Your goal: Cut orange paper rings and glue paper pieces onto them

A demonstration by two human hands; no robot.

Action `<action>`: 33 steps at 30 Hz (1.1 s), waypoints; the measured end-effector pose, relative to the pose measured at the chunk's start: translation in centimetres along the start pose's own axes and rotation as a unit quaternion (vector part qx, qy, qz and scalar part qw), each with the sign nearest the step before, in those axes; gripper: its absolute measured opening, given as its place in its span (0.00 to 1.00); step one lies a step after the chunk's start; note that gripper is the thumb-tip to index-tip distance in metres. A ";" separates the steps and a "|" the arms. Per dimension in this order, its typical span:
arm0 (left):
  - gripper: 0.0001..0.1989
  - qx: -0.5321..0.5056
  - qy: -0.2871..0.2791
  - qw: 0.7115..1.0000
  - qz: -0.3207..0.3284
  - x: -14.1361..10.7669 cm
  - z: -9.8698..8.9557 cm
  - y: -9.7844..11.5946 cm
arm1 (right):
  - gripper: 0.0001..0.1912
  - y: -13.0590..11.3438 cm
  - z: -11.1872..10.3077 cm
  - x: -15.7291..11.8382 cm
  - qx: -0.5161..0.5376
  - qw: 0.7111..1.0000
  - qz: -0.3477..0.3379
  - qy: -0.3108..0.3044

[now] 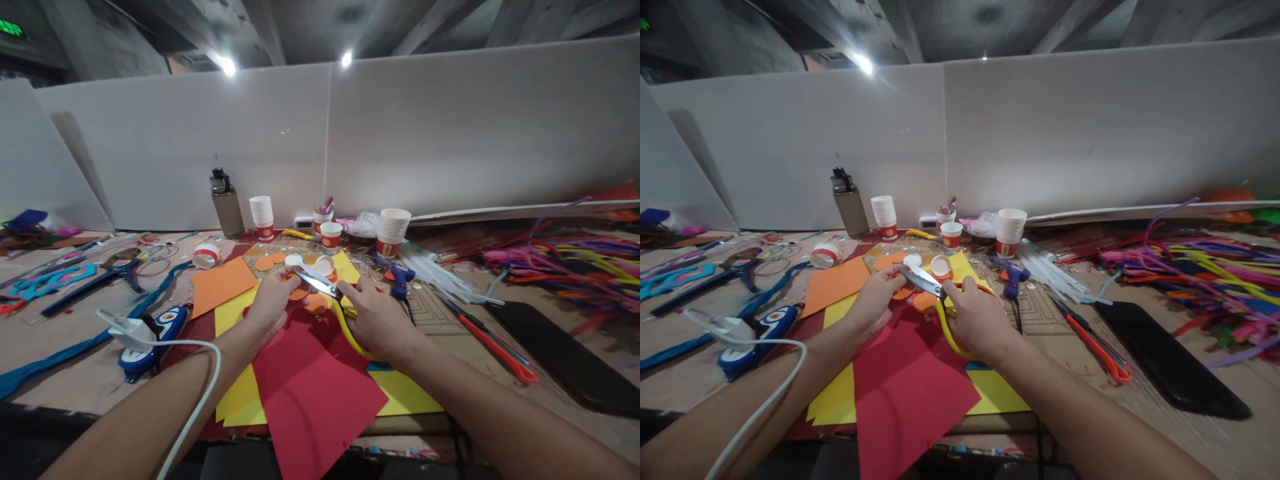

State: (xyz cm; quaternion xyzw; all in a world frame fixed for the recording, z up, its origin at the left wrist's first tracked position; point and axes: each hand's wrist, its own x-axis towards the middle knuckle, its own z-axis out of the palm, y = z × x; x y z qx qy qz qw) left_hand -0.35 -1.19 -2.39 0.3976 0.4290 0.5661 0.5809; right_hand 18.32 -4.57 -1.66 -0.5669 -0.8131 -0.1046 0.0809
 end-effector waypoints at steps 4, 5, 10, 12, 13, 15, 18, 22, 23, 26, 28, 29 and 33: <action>0.13 0.013 -0.009 1.000 0.000 0.0 0.0 0.1 | 0.20 0.1 0.1 -0.1 0.000 1.000 -0.002 0.000; 0.13 0.017 -0.010 1.000 0.002 0.0 0.0 0.2 | 0.20 0.2 0.2 -0.1 0.000 1.000 -0.003 0.002; 0.14 0.027 -0.011 1.000 0.007 0.0 0.0 0.3 | 0.20 0.4 0.3 -0.1 0.002 1.000 -0.010 0.017; 0.15 0.026 -0.014 1.000 0.009 0.0 0.0 0.3 | 0.20 0.4 0.3 -0.1 0.004 1.000 -0.013 0.021; 0.14 0.026 -0.015 0.999 0.011 -0.1 0.0 0.3 | 0.20 0.4 0.3 -0.1 0.006 1.000 -0.015 0.022; 0.13 0.026 -0.013 1.000 0.011 -0.2 0.1 0.3 | 0.20 0.3 0.3 -0.1 0.011 1.000 -0.014 0.020; 0.12 0.028 -0.015 0.999 0.011 -0.3 0.2 0.3 | 0.20 0.2 0.2 -0.1 0.015 1.000 -0.019 0.017; 0.12 0.035 -0.025 0.999 0.022 -0.3 0.1 0.3 | 0.21 0.3 0.1 0.0 0.013 1.000 -0.020 0.014; 0.12 0.034 -0.022 0.999 0.022 -0.3 0.1 0.4 | 0.21 0.3 0.2 0.0 0.013 1.000 -0.019 0.012; 0.12 0.034 -0.021 0.999 0.015 -0.3 0.1 0.5 | 0.22 0.4 0.3 0.1 0.016 1.000 -0.021 0.009; 0.11 0.041 -0.026 0.999 0.014 -0.3 0.1 0.6 | 0.22 0.5 0.3 0.1 0.015 1.000 -0.021 0.006; 0.11 0.046 -0.027 0.999 0.013 -0.2 0.1 0.6 | 0.22 0.5 0.3 0.1 0.012 1.000 -0.021 0.005; 0.11 0.065 -0.030 0.997 0.008 -0.1 0.0 0.9 | 0.22 0.5 0.2 0.1 0.007 1.000 -0.021 0.002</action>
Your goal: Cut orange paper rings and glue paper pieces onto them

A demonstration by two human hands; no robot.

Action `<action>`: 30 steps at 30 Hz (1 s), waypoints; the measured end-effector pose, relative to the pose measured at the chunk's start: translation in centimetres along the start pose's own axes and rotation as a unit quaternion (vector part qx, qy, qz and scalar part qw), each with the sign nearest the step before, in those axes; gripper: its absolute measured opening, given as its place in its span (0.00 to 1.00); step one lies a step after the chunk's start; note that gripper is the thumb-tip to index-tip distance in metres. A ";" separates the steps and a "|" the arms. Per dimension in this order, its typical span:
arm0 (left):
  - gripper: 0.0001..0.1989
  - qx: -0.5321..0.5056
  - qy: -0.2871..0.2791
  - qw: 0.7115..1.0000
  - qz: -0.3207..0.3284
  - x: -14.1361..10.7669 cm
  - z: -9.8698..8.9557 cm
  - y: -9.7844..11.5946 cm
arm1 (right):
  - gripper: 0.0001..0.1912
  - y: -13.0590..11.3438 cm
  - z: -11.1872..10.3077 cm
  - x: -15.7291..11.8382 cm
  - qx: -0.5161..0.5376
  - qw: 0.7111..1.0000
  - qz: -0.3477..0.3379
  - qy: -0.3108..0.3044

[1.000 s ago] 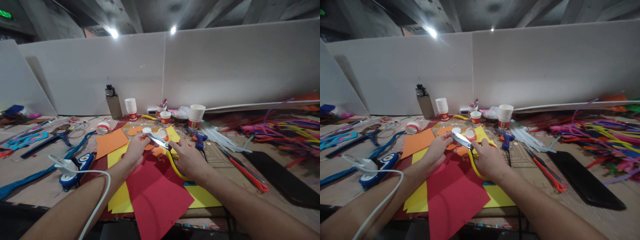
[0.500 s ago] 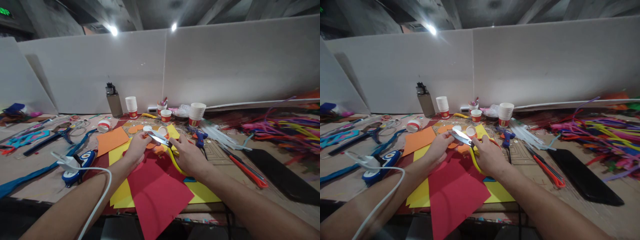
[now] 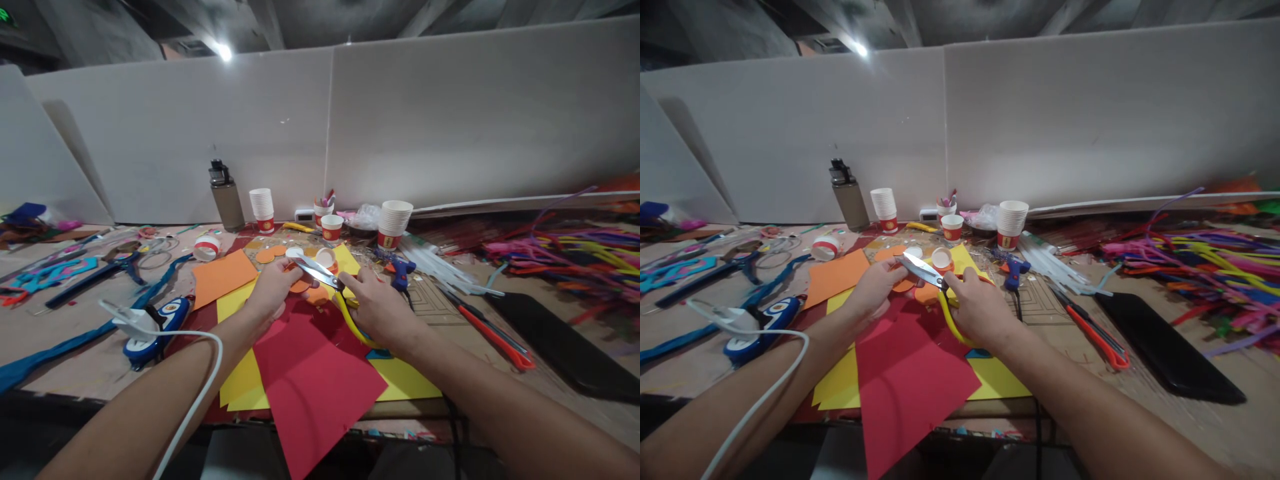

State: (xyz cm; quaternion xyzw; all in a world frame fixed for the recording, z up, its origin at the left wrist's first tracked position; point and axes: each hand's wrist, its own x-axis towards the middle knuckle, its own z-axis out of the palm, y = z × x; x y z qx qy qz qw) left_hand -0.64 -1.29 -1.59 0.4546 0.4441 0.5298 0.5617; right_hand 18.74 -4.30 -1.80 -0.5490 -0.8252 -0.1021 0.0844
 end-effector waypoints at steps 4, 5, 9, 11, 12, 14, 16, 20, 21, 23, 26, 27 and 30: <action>0.10 0.007 -0.008 1.000 -0.006 0.1 -0.2 0.1 | 0.20 -0.1 -0.2 0.0 0.009 1.000 0.001 -0.008; 0.11 0.008 -0.012 1.000 -0.006 0.1 -0.2 0.1 | 0.20 -0.1 -0.3 0.0 0.010 1.000 0.003 -0.011; 0.12 0.012 -0.024 1.000 -0.010 0.4 -0.6 -0.2 | 0.19 -0.1 -0.4 0.0 0.013 1.000 0.008 -0.024; 0.11 0.016 -0.028 0.999 -0.016 0.6 -0.8 -0.2 | 0.18 -0.1 -0.4 0.0 0.019 0.999 0.007 -0.026; 0.11 0.016 -0.029 0.999 -0.020 0.6 -0.9 -0.2 | 0.18 -0.1 -0.3 0.0 0.021 0.999 0.008 -0.027; 0.10 0.016 -0.029 0.999 -0.026 0.6 -0.9 0.0 | 0.18 -0.1 -0.3 0.0 0.022 0.999 0.009 -0.028; 0.09 0.019 -0.031 0.999 -0.030 0.6 -0.9 0.2 | 0.18 -0.1 -0.3 0.0 0.021 0.999 0.009 -0.027; 0.08 0.037 -0.040 0.998 -0.038 0.4 -0.9 0.8 | 0.18 -0.1 -0.2 0.0 0.019 1.000 0.003 -0.022; 0.07 0.038 -0.041 0.998 -0.040 0.4 -0.9 0.9 | 0.17 0.0 -0.2 0.0 0.018 1.000 0.001 -0.020; 0.07 0.039 -0.043 0.997 -0.044 0.4 -1.0 1.1 | 0.17 0.0 -0.2 0.0 0.014 1.000 -0.003 -0.015; 0.09 0.037 -0.051 0.997 -0.047 0.4 -1.2 1.2 | 0.17 0.1 0.0 0.0 0.003 1.000 -0.004 -0.008; 0.09 0.037 -0.055 0.997 -0.048 0.4 -1.2 1.1 | 0.17 0.1 0.0 0.0 -0.001 1.000 -0.003 -0.006; 0.10 0.037 -0.064 0.996 -0.050 0.5 -1.4 1.1 | 0.17 0.1 0.0 0.0 -0.009 1.000 -0.004 0.000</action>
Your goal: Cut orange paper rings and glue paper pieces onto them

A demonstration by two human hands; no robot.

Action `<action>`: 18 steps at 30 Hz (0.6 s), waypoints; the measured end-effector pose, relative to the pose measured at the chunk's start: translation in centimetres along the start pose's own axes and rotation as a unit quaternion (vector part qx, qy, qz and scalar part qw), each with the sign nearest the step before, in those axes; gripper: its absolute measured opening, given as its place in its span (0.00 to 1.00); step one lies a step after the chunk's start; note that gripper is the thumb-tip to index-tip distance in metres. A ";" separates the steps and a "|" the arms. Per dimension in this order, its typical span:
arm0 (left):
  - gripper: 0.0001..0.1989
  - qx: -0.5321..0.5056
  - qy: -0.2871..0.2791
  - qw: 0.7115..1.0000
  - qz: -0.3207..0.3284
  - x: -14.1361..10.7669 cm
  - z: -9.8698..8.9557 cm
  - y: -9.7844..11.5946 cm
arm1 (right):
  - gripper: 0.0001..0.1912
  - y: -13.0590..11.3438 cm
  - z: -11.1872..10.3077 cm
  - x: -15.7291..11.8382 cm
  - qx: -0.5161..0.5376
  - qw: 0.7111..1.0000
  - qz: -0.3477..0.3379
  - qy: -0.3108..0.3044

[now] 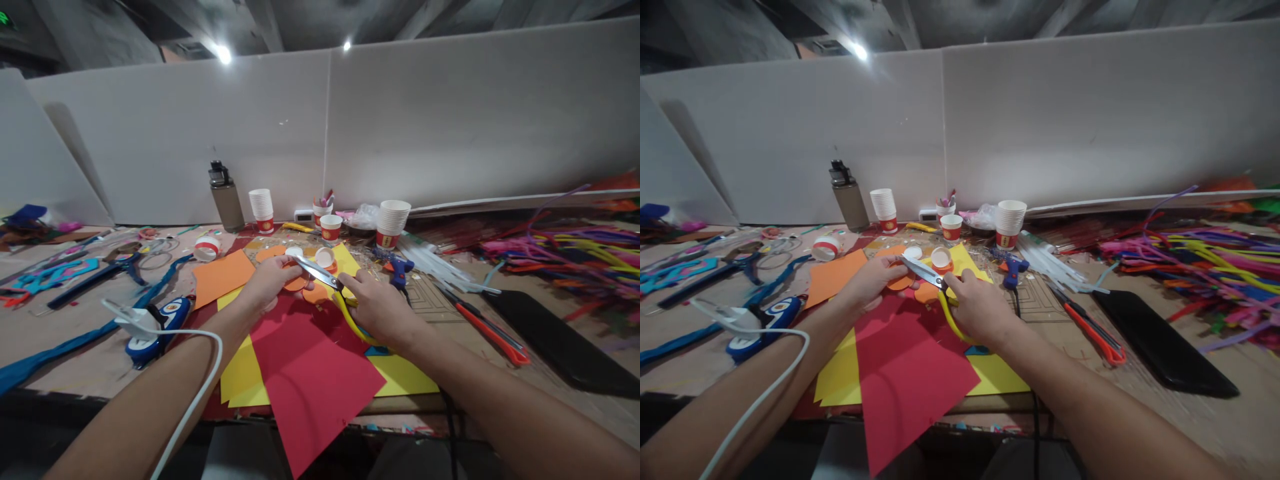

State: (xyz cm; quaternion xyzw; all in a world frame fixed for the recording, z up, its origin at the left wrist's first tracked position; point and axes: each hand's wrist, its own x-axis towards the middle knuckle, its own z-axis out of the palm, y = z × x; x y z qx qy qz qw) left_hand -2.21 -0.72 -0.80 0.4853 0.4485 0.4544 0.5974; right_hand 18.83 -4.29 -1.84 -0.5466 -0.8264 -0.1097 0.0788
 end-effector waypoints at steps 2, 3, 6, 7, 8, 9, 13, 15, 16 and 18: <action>0.09 0.004 -0.005 1.000 -0.002 0.0 -0.1 0.1 | 0.17 0.0 0.0 0.0 -0.002 1.000 -0.002 0.005; 0.09 0.008 -0.008 1.000 -0.002 0.0 -0.2 0.1 | 0.17 0.0 0.0 0.0 -0.003 1.000 -0.003 0.007; 0.07 0.025 -0.029 0.999 -0.011 0.0 -0.6 0.4 | 0.16 0.1 0.1 -0.1 -0.001 1.000 -0.003 0.014; 0.07 0.028 -0.039 0.999 -0.014 0.0 -0.7 0.6 | 0.16 0.2 0.2 -0.1 0.004 1.000 0.000 0.016; 0.07 0.028 -0.047 0.998 -0.016 0.1 -0.8 0.7 | 0.16 0.3 0.3 -0.1 0.013 1.000 0.004 0.020; 0.07 0.026 -0.053 0.998 -0.019 0.1 -0.9 0.8 | 0.16 0.4 0.4 -0.1 0.028 0.999 0.008 0.025; 0.08 0.010 -0.032 0.999 -0.025 0.2 -1.0 1.0 | 0.18 0.7 0.9 0.1 0.103 0.993 0.020 0.058; 0.07 0.006 -0.021 0.999 -0.028 0.2 -0.8 1.0 | 0.19 0.7 1.1 0.2 0.111 0.991 0.021 0.074; 0.06 0.005 -0.020 0.999 -0.029 0.1 -0.8 1.1 | 0.20 0.7 1.1 0.2 0.109 0.991 0.019 0.081; 0.05 0.004 -0.028 0.999 -0.030 0.0 -0.6 1.1 | 0.21 0.6 1.1 0.1 0.104 0.991 0.011 0.087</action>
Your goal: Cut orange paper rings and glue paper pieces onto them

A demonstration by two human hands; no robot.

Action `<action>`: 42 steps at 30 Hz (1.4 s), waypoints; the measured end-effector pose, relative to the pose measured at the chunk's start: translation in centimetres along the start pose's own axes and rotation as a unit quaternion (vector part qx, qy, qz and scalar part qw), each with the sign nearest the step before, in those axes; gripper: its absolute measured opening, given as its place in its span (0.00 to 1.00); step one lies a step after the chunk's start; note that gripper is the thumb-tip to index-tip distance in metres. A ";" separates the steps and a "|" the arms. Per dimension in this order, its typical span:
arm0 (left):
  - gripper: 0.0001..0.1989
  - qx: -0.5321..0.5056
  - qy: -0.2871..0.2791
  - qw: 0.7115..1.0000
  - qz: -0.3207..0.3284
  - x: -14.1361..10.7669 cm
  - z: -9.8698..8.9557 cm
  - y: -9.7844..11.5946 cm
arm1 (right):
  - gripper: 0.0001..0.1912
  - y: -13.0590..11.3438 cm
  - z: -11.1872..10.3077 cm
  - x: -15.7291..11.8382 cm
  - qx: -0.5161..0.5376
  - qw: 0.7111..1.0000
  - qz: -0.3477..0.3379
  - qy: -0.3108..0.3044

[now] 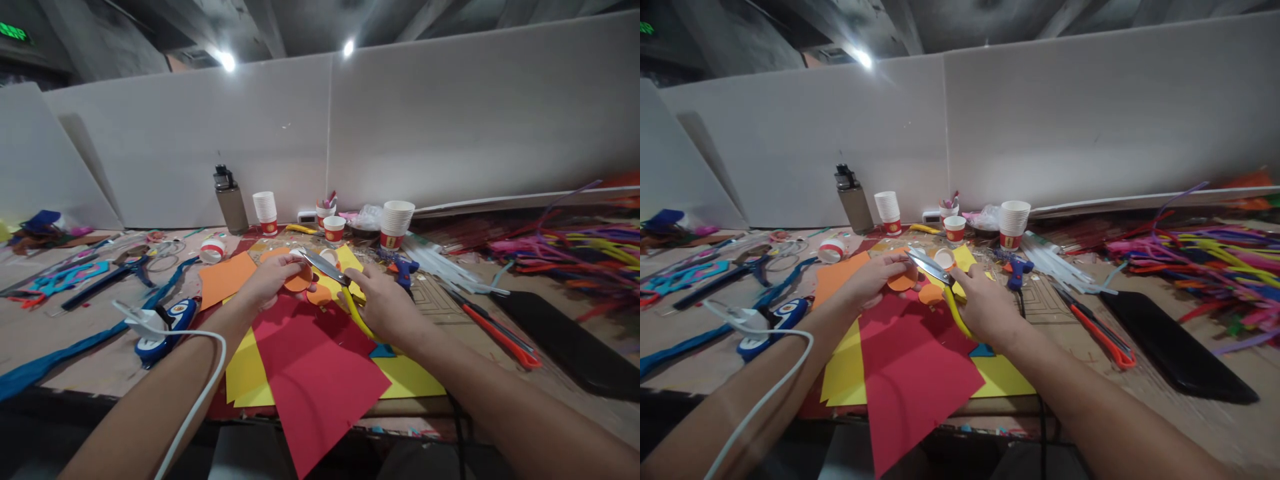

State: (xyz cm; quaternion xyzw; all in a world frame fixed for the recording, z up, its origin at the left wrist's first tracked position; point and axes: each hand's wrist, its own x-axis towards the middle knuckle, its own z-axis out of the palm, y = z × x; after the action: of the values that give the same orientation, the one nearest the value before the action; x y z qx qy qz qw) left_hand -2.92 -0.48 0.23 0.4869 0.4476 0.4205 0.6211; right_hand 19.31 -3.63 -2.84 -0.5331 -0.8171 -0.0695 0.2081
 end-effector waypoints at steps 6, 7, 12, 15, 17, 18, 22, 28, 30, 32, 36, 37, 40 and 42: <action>0.09 -0.074 0.011 0.997 0.036 0.3 0.3 -0.6 | 0.19 0.4 -0.2 0.2 0.094 0.995 0.020 0.025; 0.11 -0.098 0.023 0.993 0.059 0.4 0.4 -0.8 | 0.19 0.5 -0.3 0.3 0.115 0.992 0.023 0.038; 0.16 -0.175 0.070 0.971 0.150 1.0 1.0 -2.0 | 0.17 0.4 -0.9 0.8 0.205 0.976 0.035 0.071; 0.15 -0.190 0.092 0.963 0.170 1.1 1.4 -2.3 | 0.16 0.2 -1.1 0.9 0.262 0.962 0.052 0.055; 0.14 -0.204 0.100 0.961 0.160 1.1 1.6 -2.3 | 0.17 0.1 -1.2 0.8 0.282 0.956 0.062 0.048; 0.13 -0.209 0.107 0.961 0.147 1.1 1.6 -2.3 | 0.18 0.1 -1.1 0.8 0.286 0.955 0.067 0.046; 0.08 -0.217 0.134 0.962 0.093 1.2 1.5 -2.1 | 0.21 0.2 -1.2 0.8 0.269 0.959 0.083 0.036; 0.04 -0.255 0.158 0.947 0.114 1.4 0.2 -1.5 | 0.21 0.5 -1.5 0.9 0.178 0.978 0.099 -0.048; 0.06 -0.275 0.168 0.940 0.112 1.5 -0.4 -1.1 | 0.19 0.5 -1.6 0.9 0.126 0.985 0.083 -0.081; 0.08 -0.297 0.172 0.935 0.088 1.6 -0.9 -0.8 | 0.16 0.3 -1.7 0.6 0.099 0.988 0.070 -0.099; 0.09 -0.313 0.170 0.933 0.057 1.8 -1.3 -0.4 | 0.13 -0.5 -1.9 0.0 0.094 0.986 0.042 -0.128; 0.08 -0.312 0.167 0.933 0.060 1.8 -1.3 -0.4 | 0.13 -0.7 -1.9 -0.1 0.092 0.986 0.037 -0.134; 0.09 -0.300 0.162 0.937 0.075 1.9 -1.3 -0.5 | 0.12 -1.1 -1.8 -0.3 0.081 0.985 0.035 -0.145; 0.09 -0.289 0.160 0.940 0.079 1.9 -1.3 -0.6 | 0.12 -1.0 -1.7 -0.2 0.079 0.987 0.039 -0.137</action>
State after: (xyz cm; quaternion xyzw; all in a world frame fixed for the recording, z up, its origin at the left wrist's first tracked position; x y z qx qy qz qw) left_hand -3.61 1.50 -0.84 0.2462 0.3603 0.6523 0.6197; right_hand 18.96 -4.77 -1.30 -0.5512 -0.8193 0.0772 0.1379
